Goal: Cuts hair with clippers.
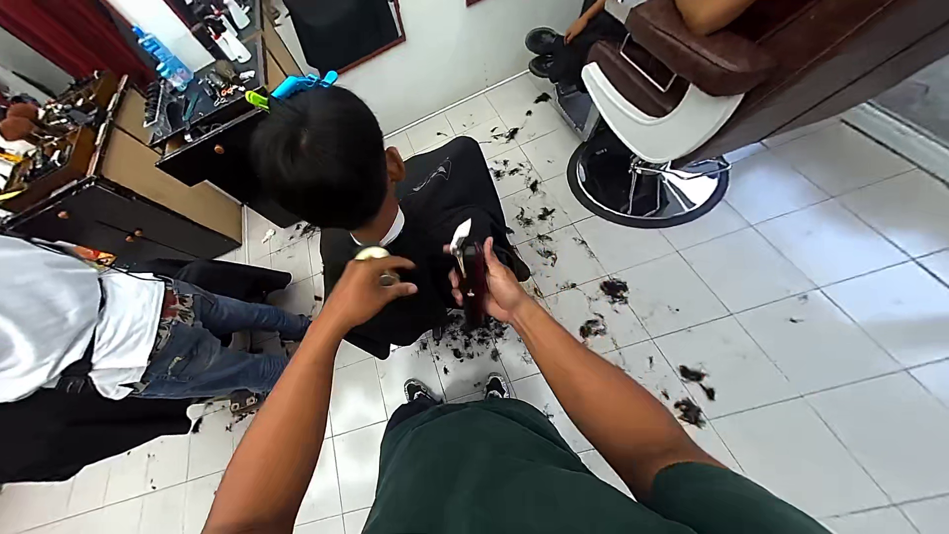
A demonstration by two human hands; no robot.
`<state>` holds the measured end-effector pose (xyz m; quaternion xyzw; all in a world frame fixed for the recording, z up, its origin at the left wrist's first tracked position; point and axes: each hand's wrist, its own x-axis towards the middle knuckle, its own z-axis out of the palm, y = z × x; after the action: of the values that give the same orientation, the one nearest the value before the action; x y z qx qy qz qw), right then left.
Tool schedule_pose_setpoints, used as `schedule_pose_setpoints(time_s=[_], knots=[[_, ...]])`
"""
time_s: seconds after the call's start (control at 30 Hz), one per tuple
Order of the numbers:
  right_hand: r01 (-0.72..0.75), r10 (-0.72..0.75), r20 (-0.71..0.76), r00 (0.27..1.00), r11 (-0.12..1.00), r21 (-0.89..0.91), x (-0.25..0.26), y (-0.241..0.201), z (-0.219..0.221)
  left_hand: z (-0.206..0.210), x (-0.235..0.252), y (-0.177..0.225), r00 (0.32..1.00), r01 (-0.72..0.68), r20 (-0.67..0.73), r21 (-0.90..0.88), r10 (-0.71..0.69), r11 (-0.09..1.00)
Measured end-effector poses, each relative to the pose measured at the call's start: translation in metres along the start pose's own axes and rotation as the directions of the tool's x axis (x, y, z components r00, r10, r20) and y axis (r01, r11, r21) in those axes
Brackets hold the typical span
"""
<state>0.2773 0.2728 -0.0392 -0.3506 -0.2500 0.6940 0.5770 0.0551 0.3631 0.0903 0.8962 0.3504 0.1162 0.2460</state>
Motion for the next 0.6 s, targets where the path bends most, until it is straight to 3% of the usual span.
schedule_pose_setpoints(time_s=[0.03,0.1,0.17,0.23,0.27,0.37,0.47,0.53,0.6], knots=[[-0.075,0.074,-0.045,0.996,0.997,-0.015,-0.009,0.004,0.001,0.009,0.010,0.001,0.998,-0.008,0.065,-0.114,0.015,0.993],[-0.183,0.177,-0.092,0.980,0.981,-0.058,-0.025,0.012,0.002,0.019,0.033,0.002,0.998,-0.055,-0.054,-0.320,0.040,0.946],[-0.131,0.127,-0.111,0.986,0.991,-0.032,-0.041,0.022,0.007,0.023,0.055,0.008,0.989,0.042,-0.105,-0.473,-0.103,0.880],[-0.002,-0.001,-0.133,0.991,1.000,-0.021,-0.055,0.037,0.010,0.021,0.063,0.012,0.952,0.301,0.134,-0.576,-0.276,0.760],[0.049,-0.056,-0.125,0.991,0.997,-0.056,-0.062,0.043,0.008,0.022,0.060,0.013,0.932,0.364,0.231,-0.596,-0.281,0.716],[0.062,-0.089,-0.077,0.993,0.949,-0.308,-0.087,0.041,0.004,0.034,0.027,0.017,0.931,0.345,0.303,-0.553,-0.203,0.758],[0.002,-0.009,-0.012,1.000,0.842,-0.540,-0.106,0.028,0.023,0.056,-0.021,0.016,0.831,0.465,0.523,-0.468,-0.189,0.752],[0.010,0.040,0.055,0.998,0.711,-0.703,-0.106,0.018,0.040,0.066,-0.053,0.014,0.783,0.538,0.614,-0.586,-0.102,0.605],[0.030,0.132,0.113,0.985,0.509,-0.860,-0.105,0.003,0.062,0.074,-0.082,0.001,0.792,0.576,0.610,-0.743,-0.010,0.341]])
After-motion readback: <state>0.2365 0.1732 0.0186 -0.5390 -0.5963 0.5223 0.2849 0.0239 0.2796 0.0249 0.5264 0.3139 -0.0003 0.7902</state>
